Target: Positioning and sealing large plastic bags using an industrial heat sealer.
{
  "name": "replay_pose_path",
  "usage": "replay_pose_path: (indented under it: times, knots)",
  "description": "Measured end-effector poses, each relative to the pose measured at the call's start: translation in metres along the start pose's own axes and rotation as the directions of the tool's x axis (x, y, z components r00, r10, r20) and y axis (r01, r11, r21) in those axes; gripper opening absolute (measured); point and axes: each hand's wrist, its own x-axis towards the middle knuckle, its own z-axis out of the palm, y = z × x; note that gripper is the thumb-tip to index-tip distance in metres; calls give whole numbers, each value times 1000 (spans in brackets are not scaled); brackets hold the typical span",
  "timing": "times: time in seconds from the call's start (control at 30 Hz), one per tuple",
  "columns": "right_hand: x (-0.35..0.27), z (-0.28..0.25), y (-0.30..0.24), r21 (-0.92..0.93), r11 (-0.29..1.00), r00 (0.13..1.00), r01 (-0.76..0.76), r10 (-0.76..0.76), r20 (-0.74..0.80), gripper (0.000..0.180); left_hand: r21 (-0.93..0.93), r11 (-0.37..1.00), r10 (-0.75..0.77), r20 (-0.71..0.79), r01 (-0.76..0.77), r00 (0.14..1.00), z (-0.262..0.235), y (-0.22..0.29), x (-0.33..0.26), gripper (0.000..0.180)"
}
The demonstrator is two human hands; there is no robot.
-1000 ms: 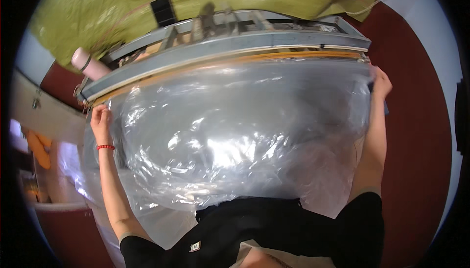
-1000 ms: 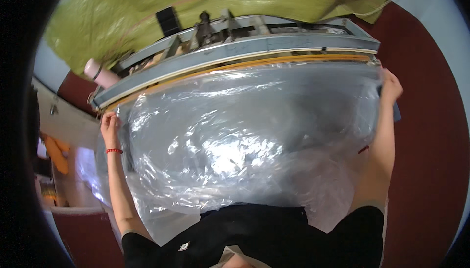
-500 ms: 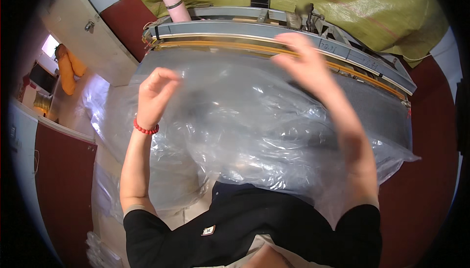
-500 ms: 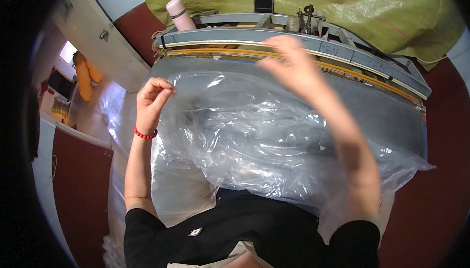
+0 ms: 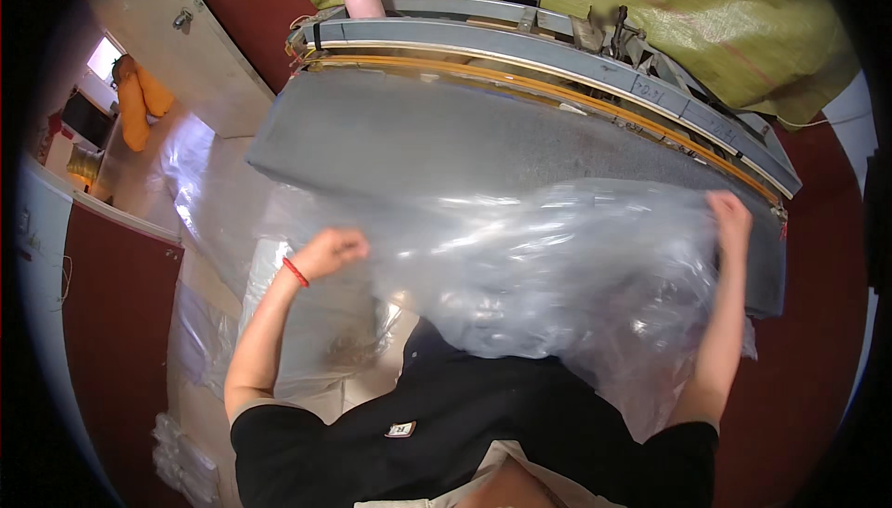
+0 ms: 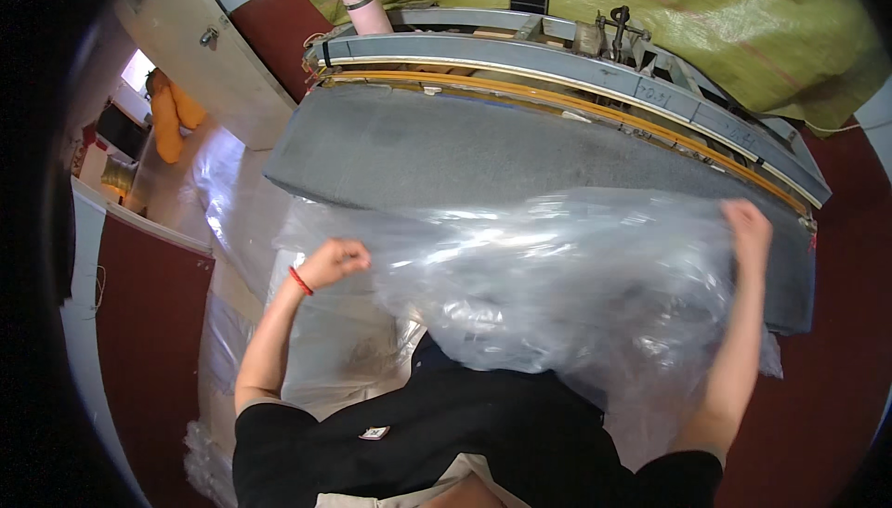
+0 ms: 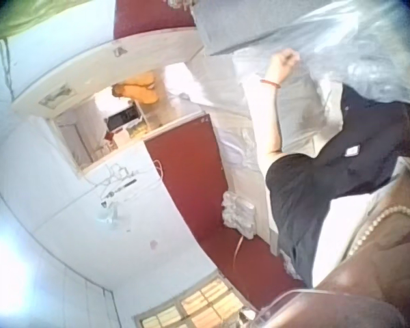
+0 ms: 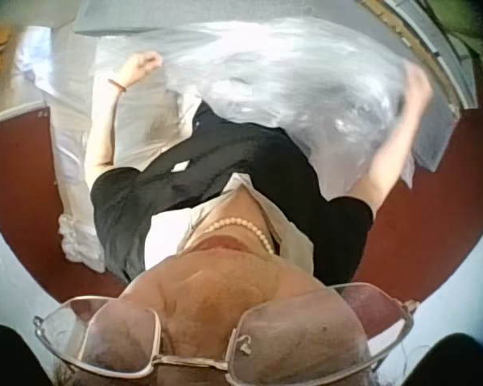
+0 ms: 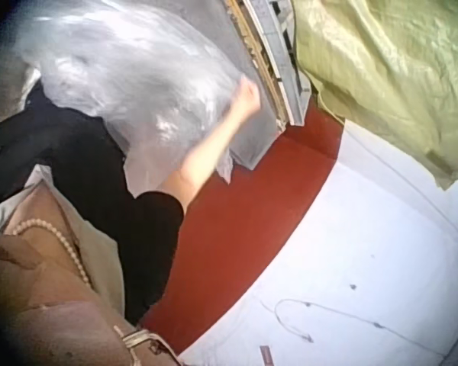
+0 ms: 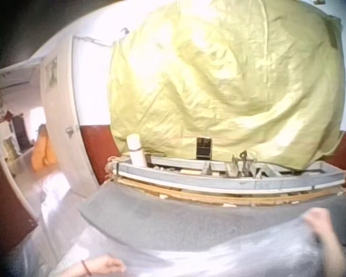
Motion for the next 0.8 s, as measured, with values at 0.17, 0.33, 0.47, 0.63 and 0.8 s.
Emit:
replay_pose_path:
  times: [0.17, 0.33, 0.47, 0.63, 0.8]
  knots:
    - [-55, -277, 197, -109, 972, 770, -210, 96, -631, 29, 502, 864, -159, 191, 42, 969, 3, -79, 6, 11]
    - [-107, -307, 194, 84, 948, 560, -307, 251, -790, 30, 433, 718, -480, -259, 545, 838, -162, -122, 0, 21]
    - [-99, -286, 192, 250, 942, 575, -222, 334, -747, 20, 442, 774, 308, -889, 454, 340, -248, -54, 64, 9]
    - [-43, -209, 137, 161, 855, 502, -493, 431, -750, 25, 248, 895, 39, -872, 372, 489, -221, -99, 143, 28]
    - [-38, -238, 192, -190, 691, 527, -698, 315, -789, 30, 312, 847, -199, -566, 431, 800, -131, -138, 218, 52]
